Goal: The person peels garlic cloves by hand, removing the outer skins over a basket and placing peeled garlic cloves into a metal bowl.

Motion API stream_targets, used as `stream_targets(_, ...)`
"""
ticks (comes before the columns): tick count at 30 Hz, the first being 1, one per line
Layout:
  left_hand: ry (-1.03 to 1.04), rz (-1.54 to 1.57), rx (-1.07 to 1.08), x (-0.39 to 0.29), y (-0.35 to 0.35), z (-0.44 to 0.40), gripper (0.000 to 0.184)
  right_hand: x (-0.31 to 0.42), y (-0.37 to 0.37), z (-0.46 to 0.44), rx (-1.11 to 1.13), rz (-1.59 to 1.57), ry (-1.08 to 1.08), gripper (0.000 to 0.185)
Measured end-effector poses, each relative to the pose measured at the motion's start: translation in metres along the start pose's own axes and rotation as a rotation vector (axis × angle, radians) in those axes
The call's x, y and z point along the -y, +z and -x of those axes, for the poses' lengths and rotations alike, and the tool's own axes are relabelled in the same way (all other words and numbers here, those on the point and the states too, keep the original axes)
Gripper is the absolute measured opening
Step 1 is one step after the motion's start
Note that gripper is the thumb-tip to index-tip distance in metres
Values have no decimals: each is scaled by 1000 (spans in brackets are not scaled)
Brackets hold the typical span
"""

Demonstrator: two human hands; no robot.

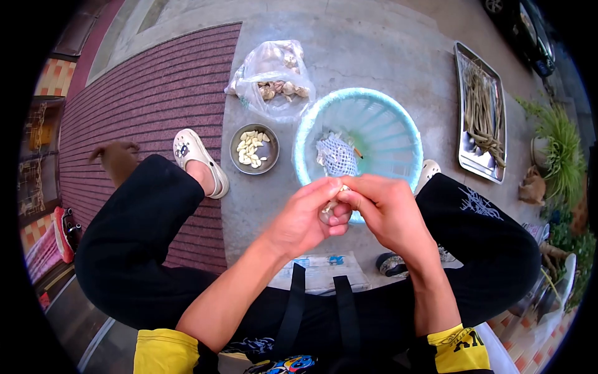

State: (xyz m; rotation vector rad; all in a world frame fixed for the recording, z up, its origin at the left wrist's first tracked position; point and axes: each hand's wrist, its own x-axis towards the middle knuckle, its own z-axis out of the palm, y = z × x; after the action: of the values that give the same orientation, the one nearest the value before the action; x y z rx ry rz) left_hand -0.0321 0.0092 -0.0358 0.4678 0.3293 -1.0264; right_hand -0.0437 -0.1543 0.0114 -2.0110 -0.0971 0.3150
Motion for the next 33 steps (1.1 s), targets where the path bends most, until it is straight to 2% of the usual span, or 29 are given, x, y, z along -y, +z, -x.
stream_targets(2, 20, -23, -102, 3, 5, 1, 23, 4, 1, 0, 35, -36, 47, 14)
stream_targets(4, 58, -99, -104, -2, 8, 0, 24, 10, 5, -3, -21, -279, 280, 14)
stream_targets(5, 92, -172, -103, -4, 9, -2, 26, 9, 6, -4, -22, -275, 283, 14)
stream_targets(7, 95, -194, -131, -7, 13, -2, 27, 7, 10, -5, -190, -19, -29, 17)
stream_targets(8, 101, -223, -162, -8, 14, -2, 29, 7, 13, -4, -188, -19, -27, 17)
stream_targets(10, 169, -242, -232, 3, 17, -1, 30, 10, 21, -1, -191, -323, 240, 20)
stream_targets(11, 236, -262, -300, 9, 18, -1, 31, 12, 25, 0, -186, -326, 240, 20)
stream_targets(13, 275, -256, -348, 17, 21, -1, 30, 12, 35, 2, -240, -484, 387, 23)
stream_targets(17, 384, -386, -447, 30, 21, -1, 29, 4, 51, 9, -295, -422, 394, 30)
stream_targets(22, 509, -648, -501, 34, 19, -2, 30, 0, 60, 14, -459, -703, 435, 27)
stream_targets(23, 463, -678, -500, 32, 16, -3, 31, -4, 61, 13, -459, -704, 437, 27)
stream_targets(25, 416, -704, -496, 25, 12, -5, 32, -14, 58, 8, -427, -301, 353, 19)
stream_targets(26, 390, -677, -471, 19, 11, -6, 32, -13, 53, 5, -426, -299, 354, 19)
stream_targets(28, 356, -649, -446, 12, 13, -6, 32, -5, 43, 0, -325, 13, 91, 13)
stream_targets(30, 389, -582, -407, 8, 19, -6, 32, -5, 41, 0, -336, 7, 91, 9)
stream_targets(31, 407, -716, -440, 8, 16, -8, 30, -1, 41, 0, -356, -30, 167, 11)
stream_targets(32, 405, -714, -438, 10, 17, -8, 30, 1, 42, 0, -374, -67, 241, 12)
stream_targets(33, 370, -612, -446, 10, 19, -8, 28, 1, 42, 0, -372, -65, 242, 12)
